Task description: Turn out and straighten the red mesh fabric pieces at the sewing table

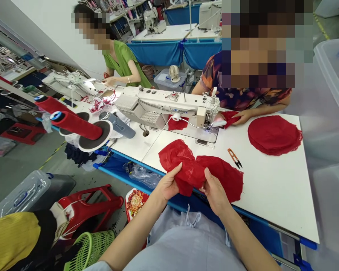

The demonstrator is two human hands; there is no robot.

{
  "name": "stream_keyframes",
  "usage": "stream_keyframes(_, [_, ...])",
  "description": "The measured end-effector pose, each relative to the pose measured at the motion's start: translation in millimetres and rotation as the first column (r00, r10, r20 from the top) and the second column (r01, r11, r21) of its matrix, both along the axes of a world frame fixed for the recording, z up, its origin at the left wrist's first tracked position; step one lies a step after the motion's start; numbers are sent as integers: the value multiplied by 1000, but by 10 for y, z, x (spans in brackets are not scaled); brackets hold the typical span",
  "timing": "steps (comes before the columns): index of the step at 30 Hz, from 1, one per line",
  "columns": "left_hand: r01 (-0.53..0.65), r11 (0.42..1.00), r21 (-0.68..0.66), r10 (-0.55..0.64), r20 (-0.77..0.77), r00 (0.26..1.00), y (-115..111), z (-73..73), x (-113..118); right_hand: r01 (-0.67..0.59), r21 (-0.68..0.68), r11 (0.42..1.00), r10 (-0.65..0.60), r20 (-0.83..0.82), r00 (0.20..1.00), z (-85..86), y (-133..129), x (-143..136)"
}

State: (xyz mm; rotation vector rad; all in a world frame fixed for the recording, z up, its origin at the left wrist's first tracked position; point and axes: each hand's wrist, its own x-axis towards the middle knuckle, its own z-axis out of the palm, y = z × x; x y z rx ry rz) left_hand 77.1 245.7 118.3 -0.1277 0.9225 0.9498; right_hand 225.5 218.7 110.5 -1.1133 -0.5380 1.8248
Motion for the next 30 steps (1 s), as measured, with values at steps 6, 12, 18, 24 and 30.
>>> stream_keyframes(6, [-30,999,-11,30,-16,999,53,27,-77,-29,112,993,16,117,993,-48,-33,-2])
stream_keyframes(12, [-74,997,-12,73,-39,997,83,61,-63,-143,186,972,111,173,979,50,-28,-96])
stream_keyframes(18, [-221,973,-67,211,-132,969,156,41,-2,-255,291,922,141,359,922,41,-99,-191])
stream_keyframes(24, [-197,964,-181,170,-156,973,225,-10,11,-410,477,777,99,550,829,20,-197,-236])
stream_keyframes(30, [-227,965,-133,206,-155,966,152,-78,24,-355,420,835,108,508,855,6,-203,-183])
